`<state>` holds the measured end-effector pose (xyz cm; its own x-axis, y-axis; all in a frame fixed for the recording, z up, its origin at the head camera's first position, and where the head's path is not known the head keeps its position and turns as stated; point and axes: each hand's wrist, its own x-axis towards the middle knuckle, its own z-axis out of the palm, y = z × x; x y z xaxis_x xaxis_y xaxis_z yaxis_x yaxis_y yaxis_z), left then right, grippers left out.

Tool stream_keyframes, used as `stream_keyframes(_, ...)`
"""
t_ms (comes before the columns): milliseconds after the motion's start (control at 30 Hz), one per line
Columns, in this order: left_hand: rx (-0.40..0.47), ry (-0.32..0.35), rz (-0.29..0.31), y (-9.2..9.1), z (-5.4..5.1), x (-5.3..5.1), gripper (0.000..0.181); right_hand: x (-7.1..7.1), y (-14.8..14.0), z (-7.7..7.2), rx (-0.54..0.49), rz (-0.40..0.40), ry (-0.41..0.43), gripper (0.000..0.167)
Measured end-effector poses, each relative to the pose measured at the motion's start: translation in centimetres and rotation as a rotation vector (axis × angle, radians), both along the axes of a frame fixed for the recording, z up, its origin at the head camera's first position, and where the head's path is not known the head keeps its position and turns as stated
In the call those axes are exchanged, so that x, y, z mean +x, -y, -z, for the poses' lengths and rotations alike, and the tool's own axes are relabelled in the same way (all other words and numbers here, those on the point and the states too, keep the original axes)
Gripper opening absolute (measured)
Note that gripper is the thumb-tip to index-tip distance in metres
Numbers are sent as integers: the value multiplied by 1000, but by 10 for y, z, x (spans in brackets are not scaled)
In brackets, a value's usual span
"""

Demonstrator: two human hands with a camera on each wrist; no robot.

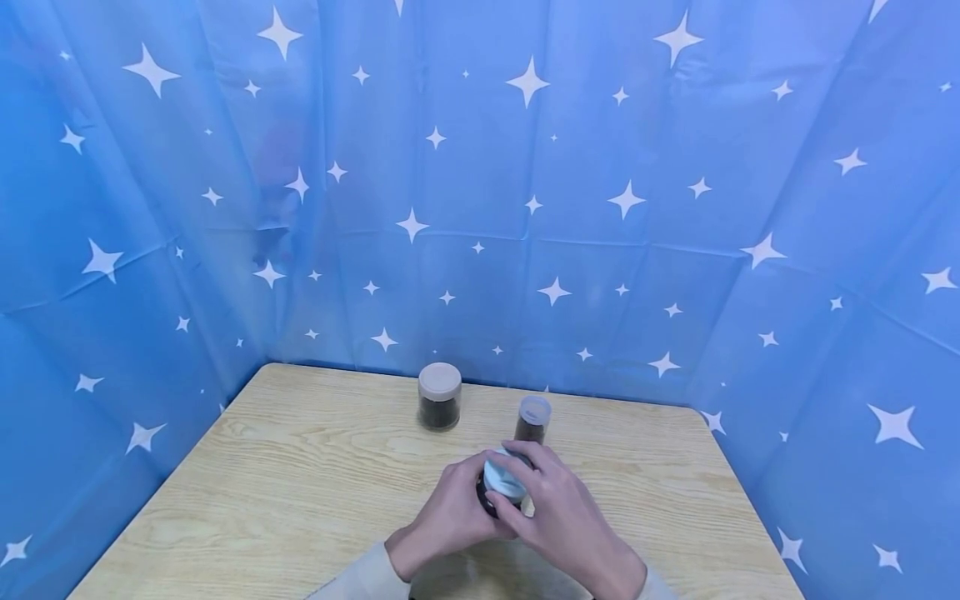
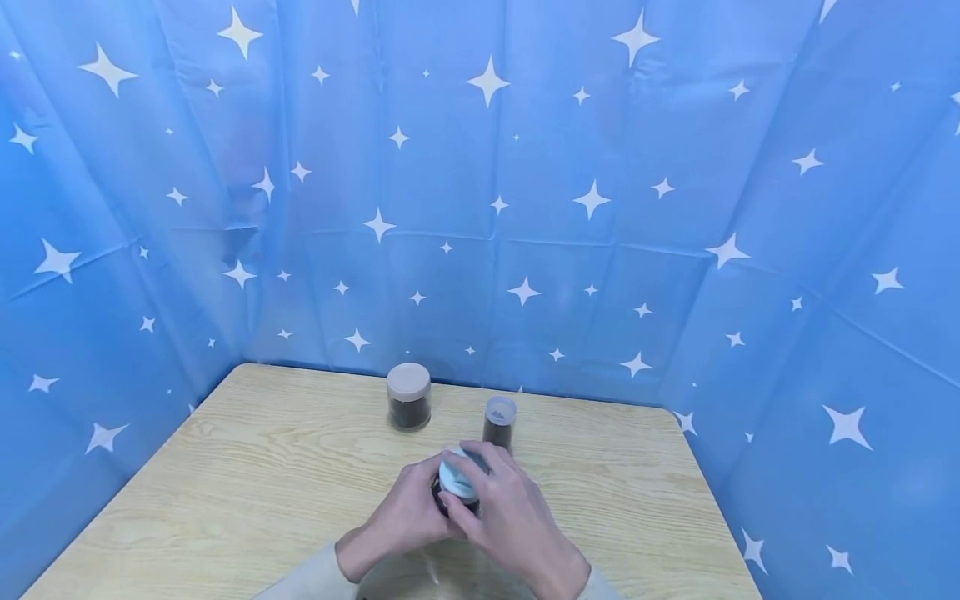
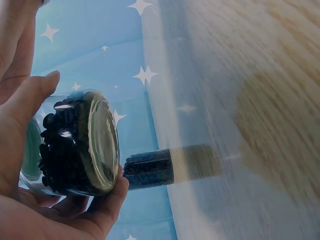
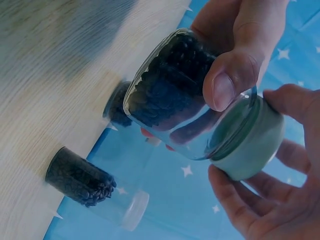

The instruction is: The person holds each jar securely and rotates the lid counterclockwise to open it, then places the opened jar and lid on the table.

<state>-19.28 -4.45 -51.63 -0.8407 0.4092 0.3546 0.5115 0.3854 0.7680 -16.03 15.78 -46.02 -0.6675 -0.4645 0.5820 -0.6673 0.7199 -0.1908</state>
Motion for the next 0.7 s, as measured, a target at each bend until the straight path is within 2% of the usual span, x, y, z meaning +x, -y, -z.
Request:
stream_keyframes(367, -3, -15, 1, 0, -1, 1, 63, -1, -3, 0, -20, -39, -7, 51)
stream_keyframes(533, 1, -22, 0, -1, -1, 1, 65, -3, -6, -2, -42, -105, -10, 53)
stream_keyframes(700, 8, -33, 4, -1, -2, 2, 66, -9, -13, -3, -60, -215, -7, 50)
